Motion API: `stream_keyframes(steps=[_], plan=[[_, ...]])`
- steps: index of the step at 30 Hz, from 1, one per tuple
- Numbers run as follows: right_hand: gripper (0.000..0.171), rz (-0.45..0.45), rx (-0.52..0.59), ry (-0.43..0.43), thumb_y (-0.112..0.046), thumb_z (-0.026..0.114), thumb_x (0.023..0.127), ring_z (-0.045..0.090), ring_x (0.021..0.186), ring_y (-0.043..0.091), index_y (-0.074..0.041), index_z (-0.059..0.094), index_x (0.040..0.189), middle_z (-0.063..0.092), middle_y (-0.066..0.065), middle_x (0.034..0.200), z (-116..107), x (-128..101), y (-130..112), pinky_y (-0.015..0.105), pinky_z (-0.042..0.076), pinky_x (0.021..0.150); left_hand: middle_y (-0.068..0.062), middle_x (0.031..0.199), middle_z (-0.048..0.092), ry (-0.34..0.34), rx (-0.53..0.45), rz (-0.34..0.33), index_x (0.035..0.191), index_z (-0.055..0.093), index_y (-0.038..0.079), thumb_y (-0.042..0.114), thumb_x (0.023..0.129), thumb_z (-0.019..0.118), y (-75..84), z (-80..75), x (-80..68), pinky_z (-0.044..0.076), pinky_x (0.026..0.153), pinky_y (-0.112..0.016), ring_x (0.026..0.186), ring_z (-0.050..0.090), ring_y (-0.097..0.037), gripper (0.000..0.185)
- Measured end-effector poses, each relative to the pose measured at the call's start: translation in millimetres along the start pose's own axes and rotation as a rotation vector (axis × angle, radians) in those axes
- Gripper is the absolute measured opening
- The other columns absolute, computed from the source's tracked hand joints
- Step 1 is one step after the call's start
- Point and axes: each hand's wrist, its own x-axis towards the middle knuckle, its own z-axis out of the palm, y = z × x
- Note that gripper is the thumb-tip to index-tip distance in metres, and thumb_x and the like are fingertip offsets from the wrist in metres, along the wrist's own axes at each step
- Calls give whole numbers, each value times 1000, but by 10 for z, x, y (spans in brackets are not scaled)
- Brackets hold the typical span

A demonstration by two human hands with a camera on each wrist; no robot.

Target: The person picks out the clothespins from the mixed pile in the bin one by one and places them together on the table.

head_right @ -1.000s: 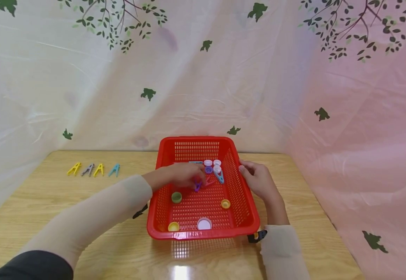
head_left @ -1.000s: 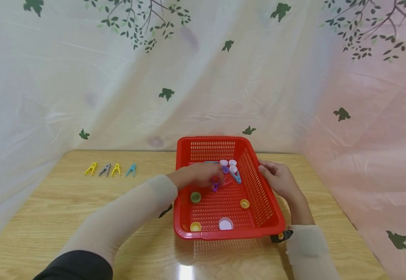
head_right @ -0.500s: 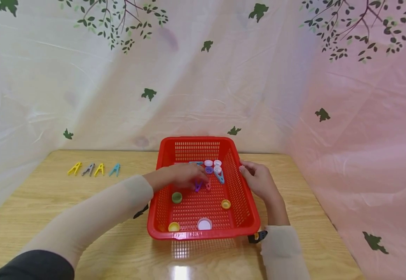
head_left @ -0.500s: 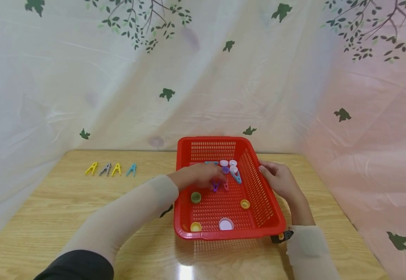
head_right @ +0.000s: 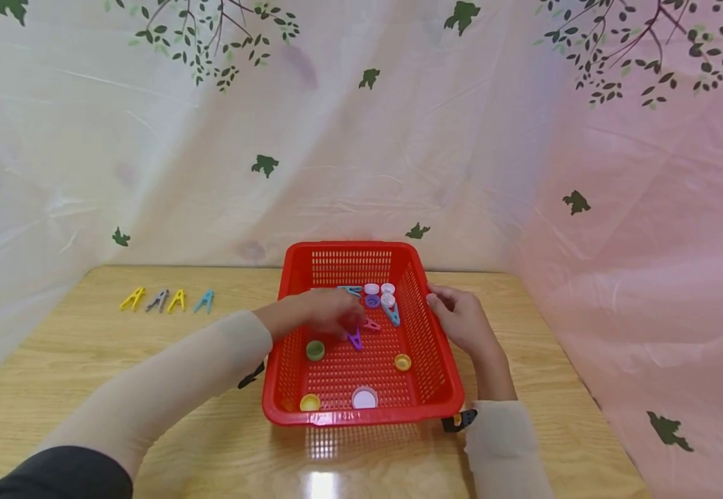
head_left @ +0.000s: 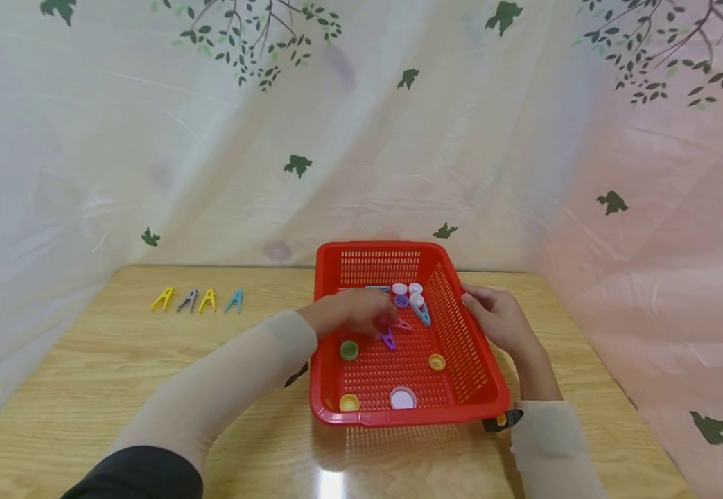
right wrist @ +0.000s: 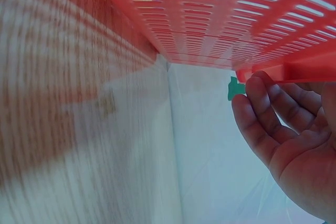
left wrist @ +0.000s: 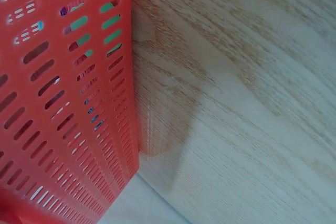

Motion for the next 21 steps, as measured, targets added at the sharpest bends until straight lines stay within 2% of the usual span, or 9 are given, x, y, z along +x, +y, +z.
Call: stream_keyframes(steps=[6,15,21], plan=[[49,-2,2,-2,-30,56,107,73,87,28,-5,53,148,68,23,124,2,-1,-4,36,62,72,9,106,67,3,-3,-13,122,72,23,31,86,83,-8,-6,1,55,91,-33,96,61,-10,38],[49,-1,-2,1,-30,56,107,73,89,29,-5,53,149,67,23,125,-4,0,-14,36,62,72,14,111,67,-5,-96,26,121,73,30,22,86,83,-10,-8,6,54,98,-35,102,62,-7,38],[48,5,1,3,-30,55,107,73,89,28,-5,53,148,67,23,124,0,0,-2,36,62,72,15,112,66,-22,-117,5,118,74,31,21,84,84,-7,10,2,54,99,-37,103,63,-7,37]])
